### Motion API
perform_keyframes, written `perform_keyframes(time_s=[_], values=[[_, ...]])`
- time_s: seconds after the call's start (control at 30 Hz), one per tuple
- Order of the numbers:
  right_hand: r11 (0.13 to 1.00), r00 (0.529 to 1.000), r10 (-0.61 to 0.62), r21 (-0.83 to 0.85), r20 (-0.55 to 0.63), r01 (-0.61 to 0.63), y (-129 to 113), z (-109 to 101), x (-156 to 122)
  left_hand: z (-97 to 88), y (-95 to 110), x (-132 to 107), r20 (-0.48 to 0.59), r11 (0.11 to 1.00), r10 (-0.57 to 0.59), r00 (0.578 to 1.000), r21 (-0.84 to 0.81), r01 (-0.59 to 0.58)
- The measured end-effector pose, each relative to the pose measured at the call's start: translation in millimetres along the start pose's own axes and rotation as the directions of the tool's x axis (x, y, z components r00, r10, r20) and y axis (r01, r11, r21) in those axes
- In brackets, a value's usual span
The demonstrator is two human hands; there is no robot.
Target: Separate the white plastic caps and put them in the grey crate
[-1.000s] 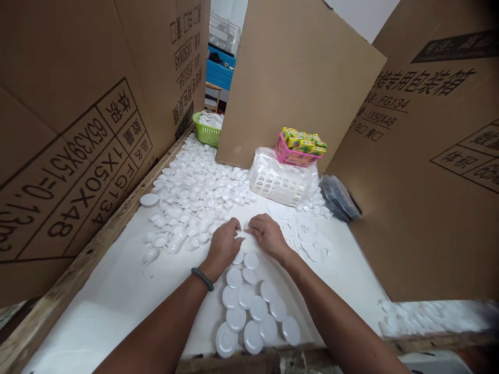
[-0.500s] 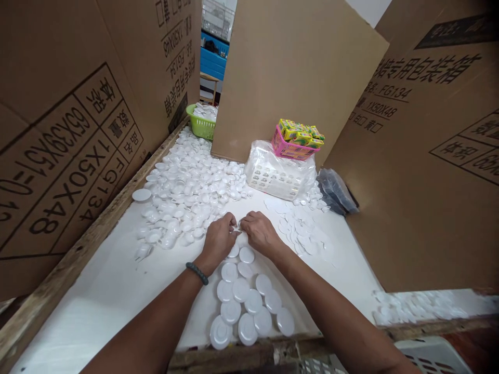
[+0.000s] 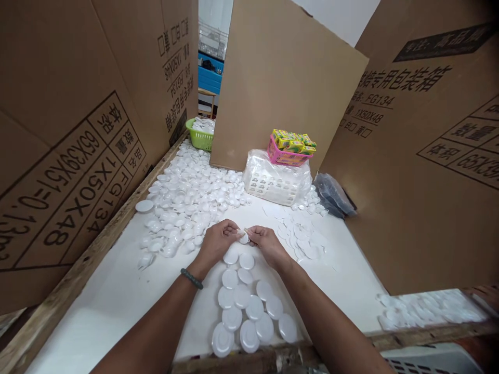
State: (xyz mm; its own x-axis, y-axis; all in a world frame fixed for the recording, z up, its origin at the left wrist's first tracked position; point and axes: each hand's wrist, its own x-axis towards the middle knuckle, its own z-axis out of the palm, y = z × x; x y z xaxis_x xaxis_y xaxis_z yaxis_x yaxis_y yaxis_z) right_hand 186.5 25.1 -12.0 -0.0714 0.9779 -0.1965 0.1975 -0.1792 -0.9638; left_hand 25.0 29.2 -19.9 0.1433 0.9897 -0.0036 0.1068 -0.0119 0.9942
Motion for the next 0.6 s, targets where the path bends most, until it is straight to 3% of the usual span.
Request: perform_keyframes(time_s=[0.1, 0.2, 0.33, 0.43, 0.6], values=[[1.0, 1.0, -0.016, 0.02, -0.026, 0.017, 1.6, 2.2, -2.9, 2.5, -2.4, -0.6, 0.038, 0.998, -0.031, 0.999, -0.055, 0.033], [0.975, 0.985, -0.168, -0.152, -0.04, 0.16, 0.4, -1.9, -7.9, 5.0, -3.9, -2.1, 0.025, 0.992, -0.083, 0.996, -0.088, 0.085], [0.788, 0.918, -0.381, -0.481, 0.108, 0.383, 2.4, -8.5, -11.8, 7.4, -6.1, -1.6, -0.029, 0.993, -0.116, 0.993, -0.022, 0.115], [0.669, 0.888, -0.424, -0.599, 0.179, 0.44, 4.6, -8.9, -8.6, 8.7, -7.5, 0.2, -0.048, 0.986, -0.164, 0.985, -0.026, 0.163], [0.636, 0.908, -0.375, -0.66, 0.188, 0.399, -2.6, -8.4, 1.9, 8.3, -3.2, 2.5, -0.064, 0.966, -0.259, 0.964, -0.036, 0.257]])
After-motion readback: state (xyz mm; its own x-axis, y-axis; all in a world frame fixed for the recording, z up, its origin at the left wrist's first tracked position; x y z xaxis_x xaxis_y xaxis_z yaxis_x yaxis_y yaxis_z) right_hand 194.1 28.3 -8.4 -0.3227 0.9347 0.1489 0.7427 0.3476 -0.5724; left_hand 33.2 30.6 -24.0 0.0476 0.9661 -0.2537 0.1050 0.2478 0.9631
